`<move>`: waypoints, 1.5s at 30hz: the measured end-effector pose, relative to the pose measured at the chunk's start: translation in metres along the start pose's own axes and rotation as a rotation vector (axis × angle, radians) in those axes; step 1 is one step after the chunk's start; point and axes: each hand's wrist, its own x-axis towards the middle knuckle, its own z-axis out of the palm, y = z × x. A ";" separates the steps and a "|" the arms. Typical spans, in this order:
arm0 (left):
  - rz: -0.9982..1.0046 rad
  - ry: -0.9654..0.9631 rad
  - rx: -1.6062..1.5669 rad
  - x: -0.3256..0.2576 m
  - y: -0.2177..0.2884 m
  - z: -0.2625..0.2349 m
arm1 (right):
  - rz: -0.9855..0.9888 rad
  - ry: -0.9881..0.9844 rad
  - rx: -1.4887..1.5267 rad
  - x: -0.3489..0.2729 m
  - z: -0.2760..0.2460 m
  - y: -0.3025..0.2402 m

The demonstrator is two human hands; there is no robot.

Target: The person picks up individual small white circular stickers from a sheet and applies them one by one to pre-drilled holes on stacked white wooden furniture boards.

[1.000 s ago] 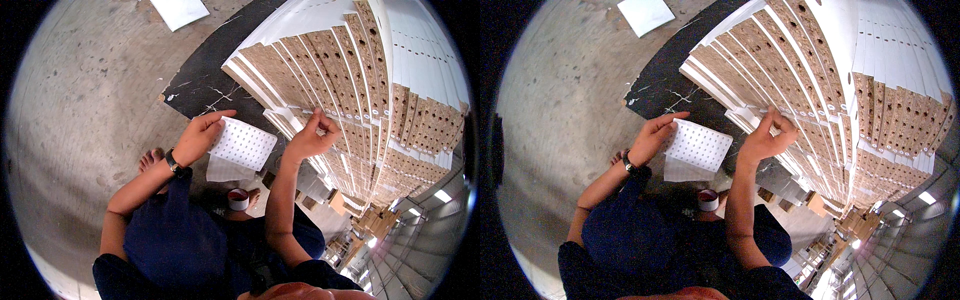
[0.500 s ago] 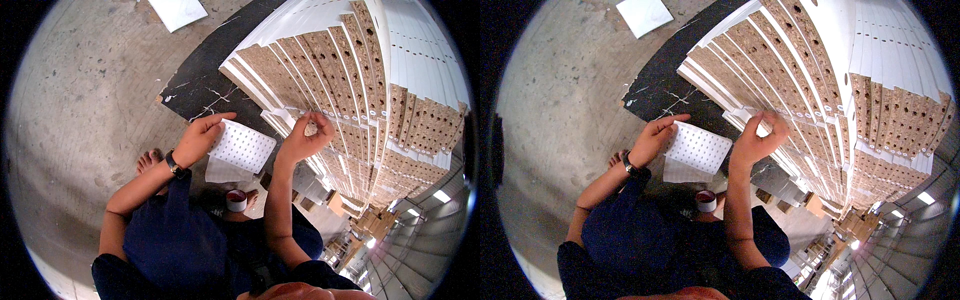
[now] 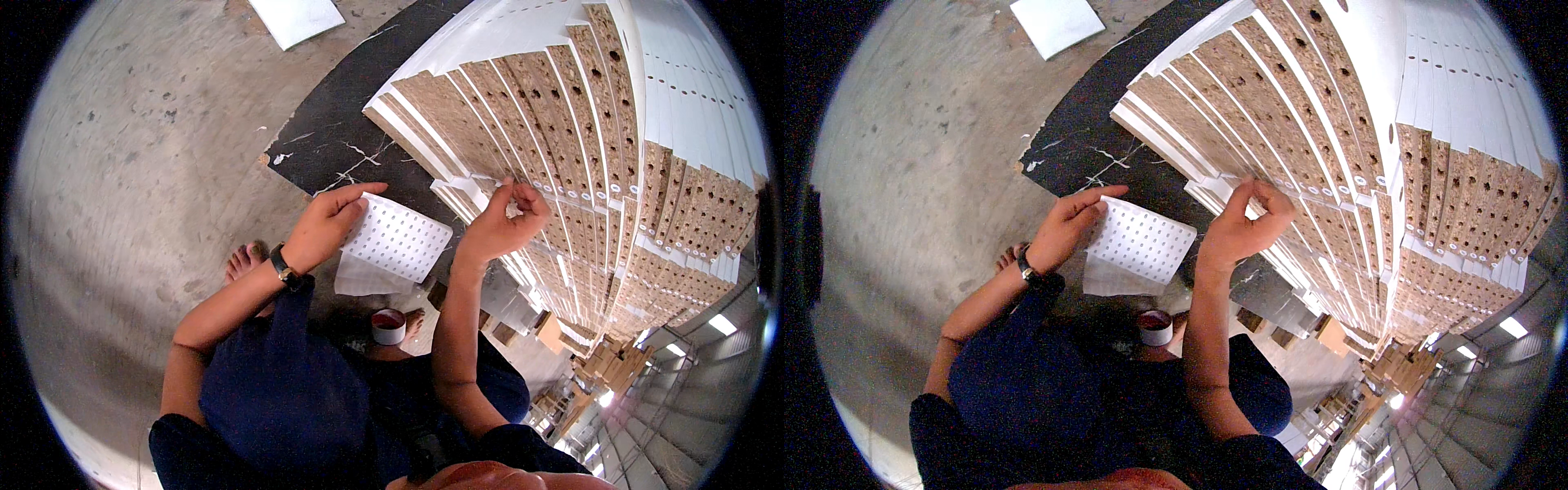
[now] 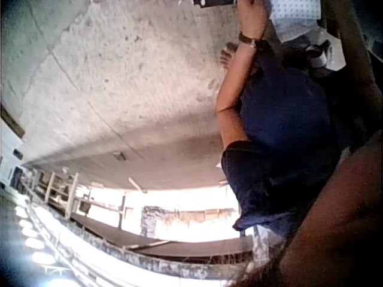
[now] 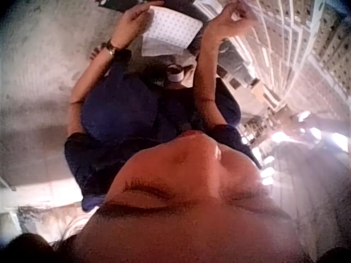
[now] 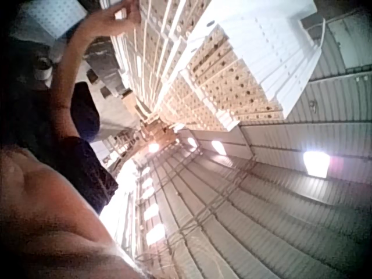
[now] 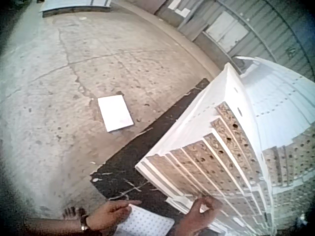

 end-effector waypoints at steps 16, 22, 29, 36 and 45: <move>0.057 0.034 -0.045 -0.002 -0.007 0.001 | 0.018 -0.061 0.248 -0.008 0.010 -0.011; 0.101 0.062 -0.054 -0.003 -0.007 0.003 | 0.050 -0.078 0.212 -0.009 0.012 -0.008; 0.037 0.004 0.003 -0.002 -0.007 -0.001 | -0.053 -0.010 0.009 -0.006 0.012 -0.003; 0.015 0.030 -0.048 -0.004 -0.001 -0.001 | -0.040 0.012 -0.058 -0.007 0.009 -0.004; 0.070 0.008 -0.027 -0.002 0.003 0.001 | -0.048 -0.034 0.021 -0.012 0.004 0.009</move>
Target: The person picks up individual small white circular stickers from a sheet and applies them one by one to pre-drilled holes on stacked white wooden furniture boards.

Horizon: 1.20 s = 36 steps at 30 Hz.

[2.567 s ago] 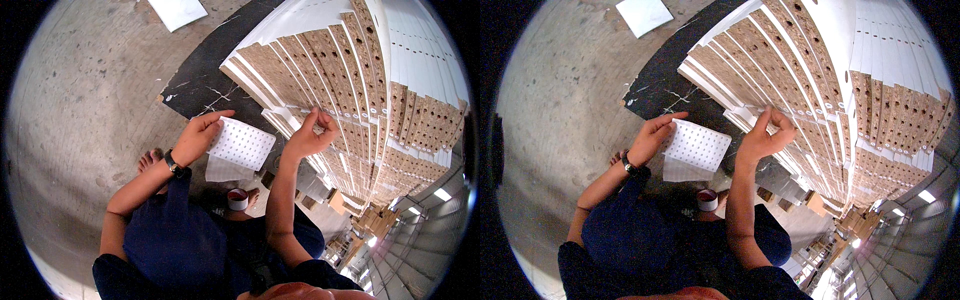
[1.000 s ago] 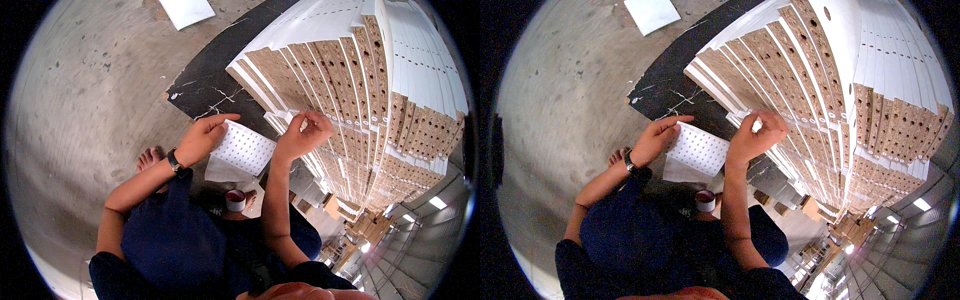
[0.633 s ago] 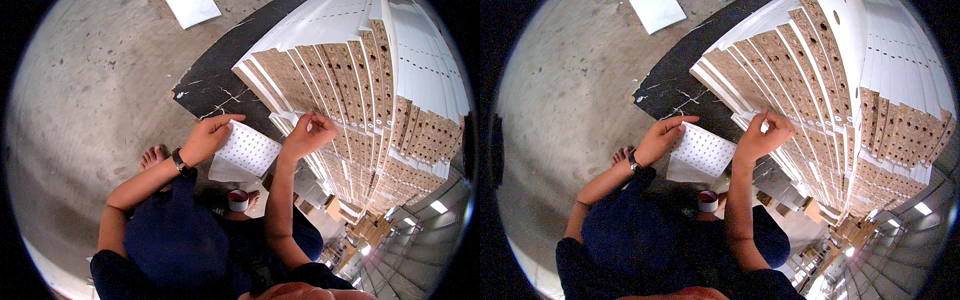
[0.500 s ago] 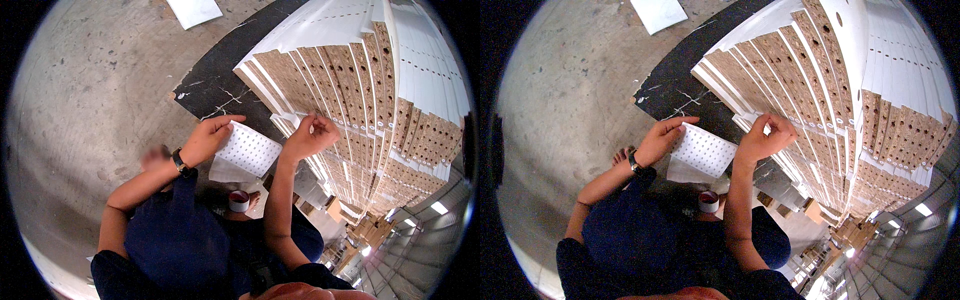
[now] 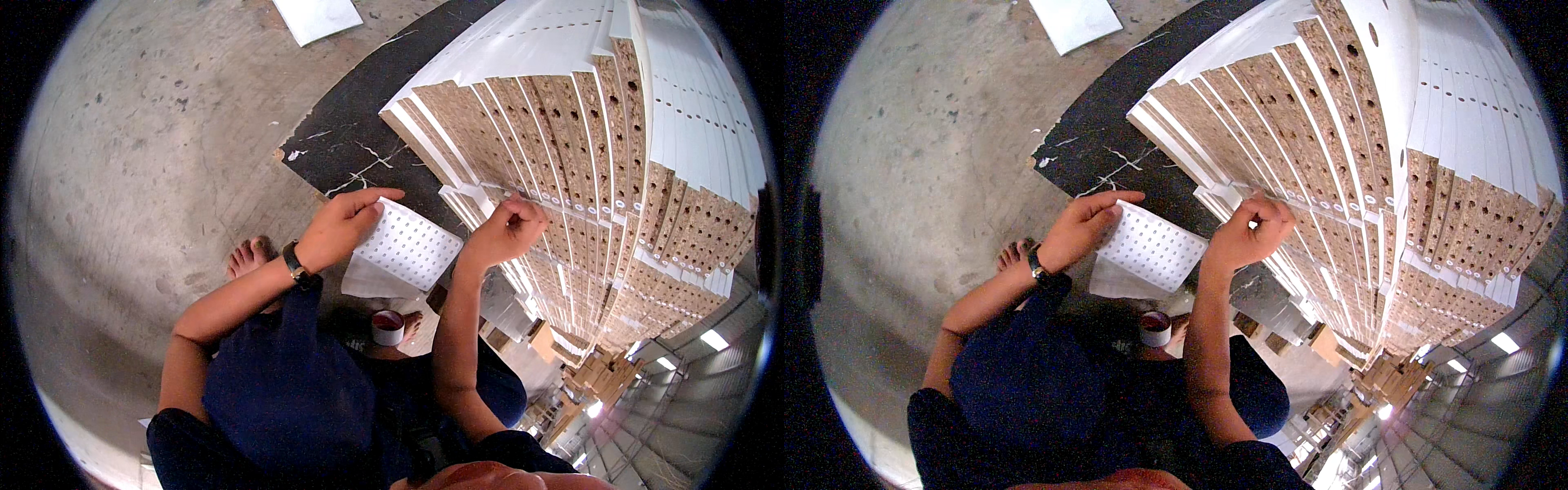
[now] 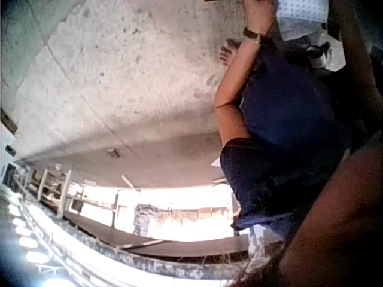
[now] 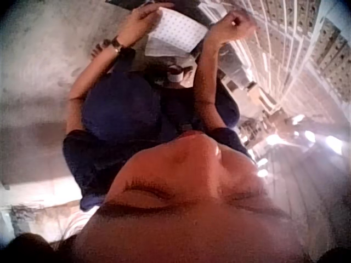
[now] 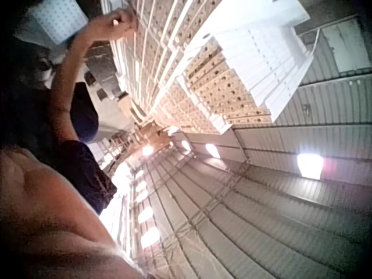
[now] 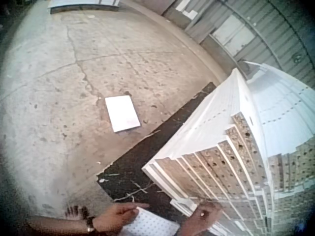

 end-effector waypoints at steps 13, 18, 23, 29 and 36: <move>-0.030 -0.020 0.037 0.004 -0.007 0.005 | 0.471 -0.120 0.351 -0.019 -0.005 -0.014; -0.070 -0.014 0.033 0.003 -0.007 0.005 | 0.518 -0.140 0.463 -0.020 -0.006 -0.016; -0.063 -0.014 0.034 0.004 -0.009 0.005 | 0.492 -0.145 0.476 -0.019 -0.007 -0.016; -0.056 -0.005 -0.012 0.005 -0.011 0.005 | 0.494 -0.149 0.499 -0.016 -0.009 -0.016; -0.070 -0.005 -0.028 0.006 -0.010 0.002 | 0.547 -0.088 0.531 -0.016 -0.008 -0.021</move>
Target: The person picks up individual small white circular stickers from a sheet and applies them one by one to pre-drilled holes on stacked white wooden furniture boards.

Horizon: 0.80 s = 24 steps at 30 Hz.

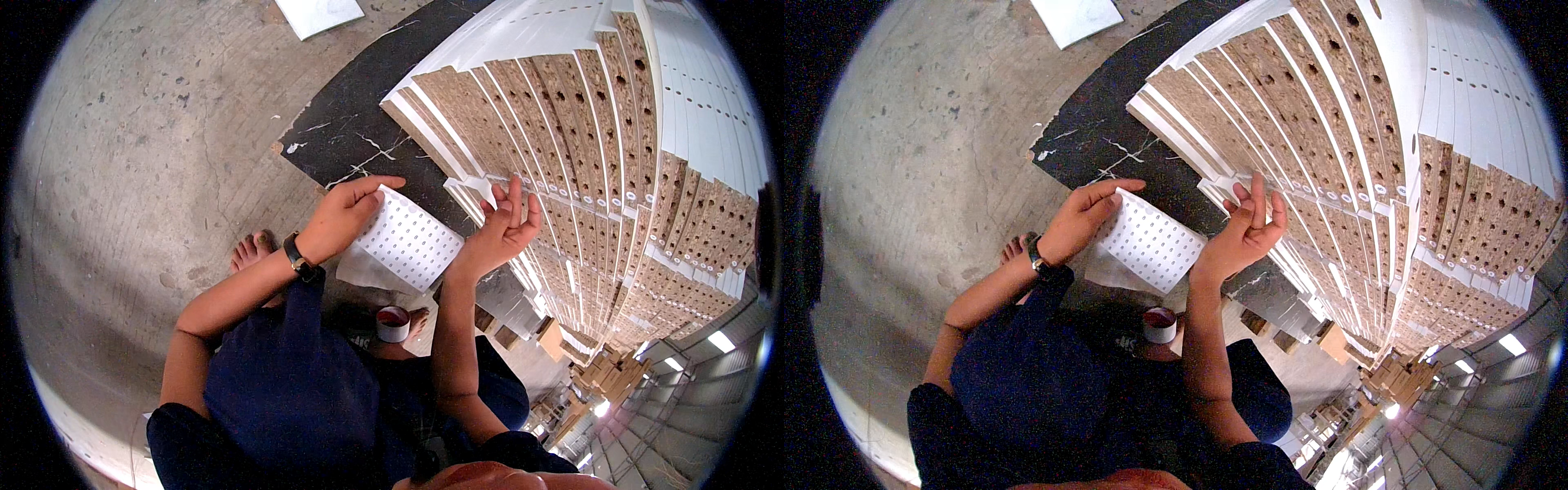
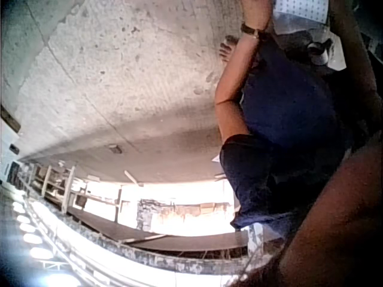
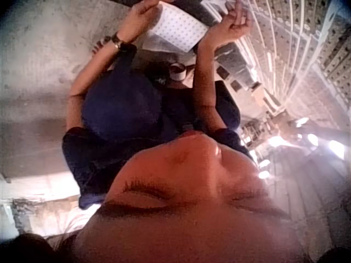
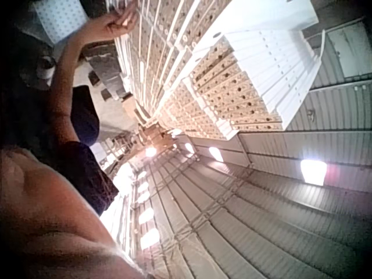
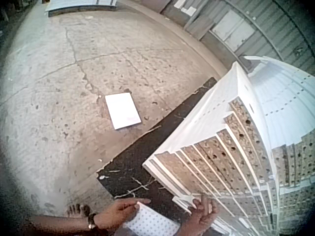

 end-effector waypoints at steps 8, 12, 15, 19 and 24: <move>-0.012 0.001 0.016 -0.001 0.005 -0.002 | -0.054 0.033 0.022 -0.001 0.003 0.005; -0.017 0.003 0.016 -0.002 0.006 -0.004 | -0.024 0.028 0.065 -0.002 0.004 0.008; 0.023 0.011 -0.014 -0.002 0.002 -0.005 | 0.091 0.050 0.231 -0.005 0.006 0.004; 0.015 0.017 -0.033 0.000 0.001 -0.007 | 0.262 0.092 0.468 -0.008 0.009 -0.003; 0.013 0.051 -0.005 0.000 0.008 -0.010 | 0.429 0.115 0.746 -0.009 0.009 -0.012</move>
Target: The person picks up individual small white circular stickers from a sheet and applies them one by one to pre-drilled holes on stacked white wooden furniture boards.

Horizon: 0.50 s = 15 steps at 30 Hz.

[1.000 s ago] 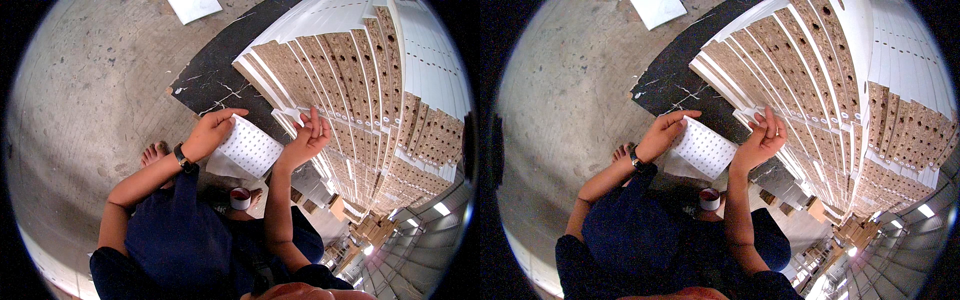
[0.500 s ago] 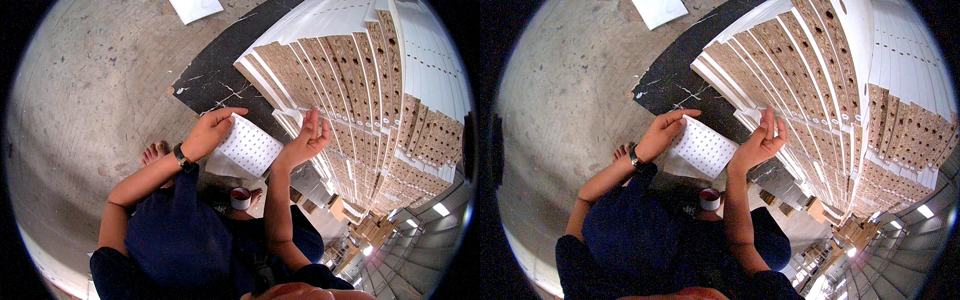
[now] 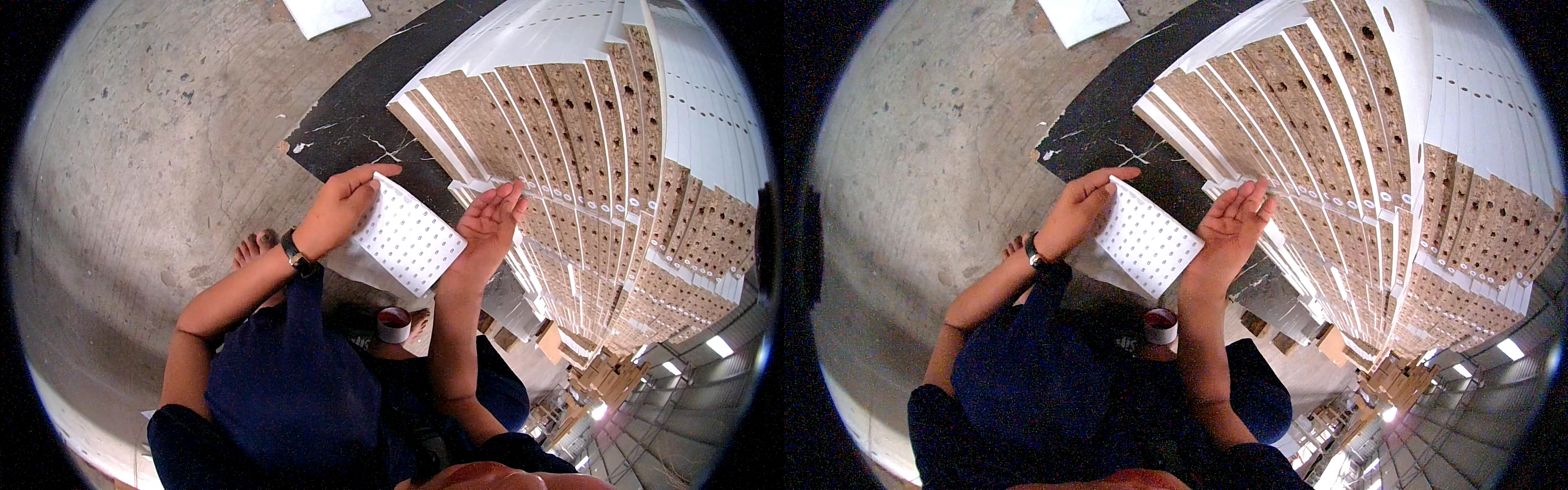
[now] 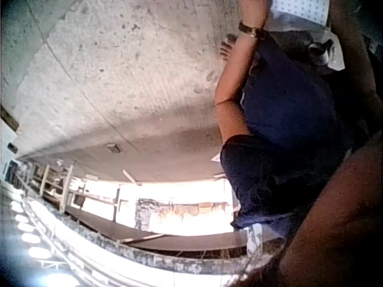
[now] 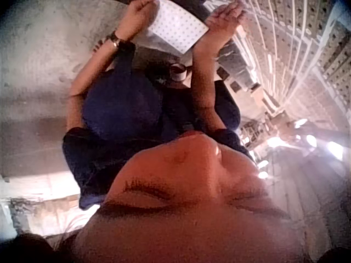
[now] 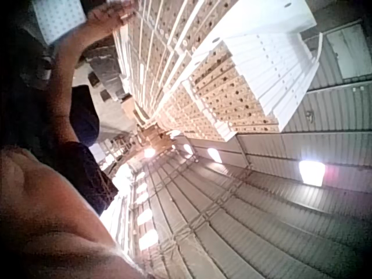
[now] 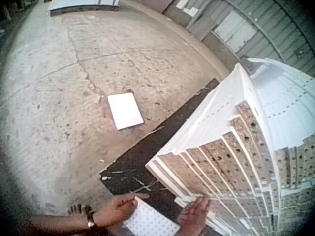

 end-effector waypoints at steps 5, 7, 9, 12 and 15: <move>-0.005 0.017 -0.028 0.000 0.002 0.002 | 0.150 -0.004 0.166 0.007 -0.004 0.000; -0.027 0.024 0.006 -0.001 0.005 0.003 | 0.156 -0.024 0.173 0.008 -0.005 0.000; -0.022 0.023 -0.008 0.000 0.003 0.004 | 0.154 -0.020 0.167 0.011 -0.007 0.000; -0.022 0.015 -0.007 0.002 0.001 0.006 | 0.141 0.049 0.126 0.011 -0.006 0.000; -0.020 0.022 0.012 0.002 -0.001 0.006 | 0.173 0.118 0.098 0.015 -0.013 0.006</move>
